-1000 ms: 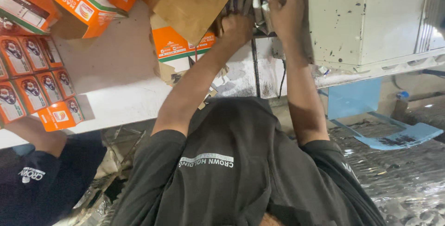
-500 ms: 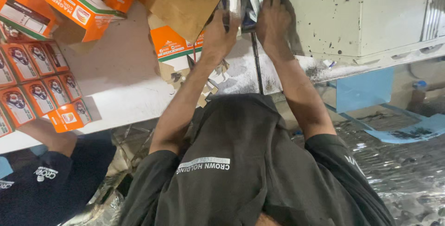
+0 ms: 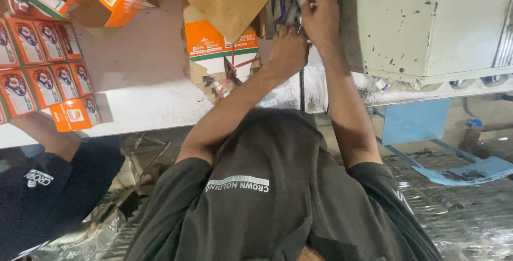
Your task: The person fills small plastic tubes with liquid from a squeeze bottle, caps each tube, and places the filled tubes into a cardboard box on the workbench. They repeatedly pick up empty tubes, squeeze liquid into them, and set finished tubes aside among trays of black plug components.
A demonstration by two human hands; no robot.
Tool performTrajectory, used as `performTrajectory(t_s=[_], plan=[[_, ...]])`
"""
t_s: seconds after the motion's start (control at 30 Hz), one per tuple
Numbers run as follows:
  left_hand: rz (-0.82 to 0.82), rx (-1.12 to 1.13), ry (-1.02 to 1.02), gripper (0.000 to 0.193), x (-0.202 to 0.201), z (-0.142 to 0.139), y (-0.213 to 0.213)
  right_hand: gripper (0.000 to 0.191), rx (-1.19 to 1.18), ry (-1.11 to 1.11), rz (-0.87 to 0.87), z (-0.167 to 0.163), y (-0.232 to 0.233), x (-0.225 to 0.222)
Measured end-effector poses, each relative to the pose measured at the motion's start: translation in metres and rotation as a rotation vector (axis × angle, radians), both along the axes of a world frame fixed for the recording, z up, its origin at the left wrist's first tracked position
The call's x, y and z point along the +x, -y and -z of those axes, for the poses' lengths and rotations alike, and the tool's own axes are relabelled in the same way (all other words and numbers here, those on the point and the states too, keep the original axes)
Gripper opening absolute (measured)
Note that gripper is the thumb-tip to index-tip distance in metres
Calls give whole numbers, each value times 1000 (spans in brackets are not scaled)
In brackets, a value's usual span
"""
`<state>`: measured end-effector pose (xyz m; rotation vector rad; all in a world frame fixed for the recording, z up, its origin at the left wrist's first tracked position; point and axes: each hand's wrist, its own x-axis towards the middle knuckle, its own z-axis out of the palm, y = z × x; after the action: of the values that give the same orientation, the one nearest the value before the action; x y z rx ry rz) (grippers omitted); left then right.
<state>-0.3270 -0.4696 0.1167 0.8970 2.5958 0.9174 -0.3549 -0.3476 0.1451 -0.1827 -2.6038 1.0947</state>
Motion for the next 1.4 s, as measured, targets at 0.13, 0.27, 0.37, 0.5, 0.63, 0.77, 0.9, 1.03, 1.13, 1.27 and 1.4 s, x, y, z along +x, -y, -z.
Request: performTrajectory(t_s=[0.13,0.27,0.37,0.5,0.63,0.77,0.9,1.03,1.13,1.27,1.4], plan=[[94,-138,306,43,29,-31,32,24,-116,147,-291,20,21,-45],[-19,15,234,49,41,-41,60,34,324,134,-499,28,33,-85],[-127,124,213,53,39,-29,76,37,418,236,-535,27,29,-93],[-225,263,186,53,27,-12,89,28,476,426,-328,-1,14,-73],[-269,286,273,51,13,-9,87,33,112,509,-240,-11,6,-37],[-239,200,302,50,4,-9,74,18,89,246,-19,23,15,-28],[-215,245,277,49,6,-7,71,22,80,190,130,55,14,-25],[-224,253,288,47,10,-5,77,13,-106,231,31,60,6,-15],[-250,296,213,47,6,-4,74,17,-52,136,-15,47,4,-6],[-314,491,-58,64,-4,-7,63,19,-293,171,32,13,-7,19],[-537,890,616,59,9,-23,56,15,-878,53,211,-27,-4,65]])
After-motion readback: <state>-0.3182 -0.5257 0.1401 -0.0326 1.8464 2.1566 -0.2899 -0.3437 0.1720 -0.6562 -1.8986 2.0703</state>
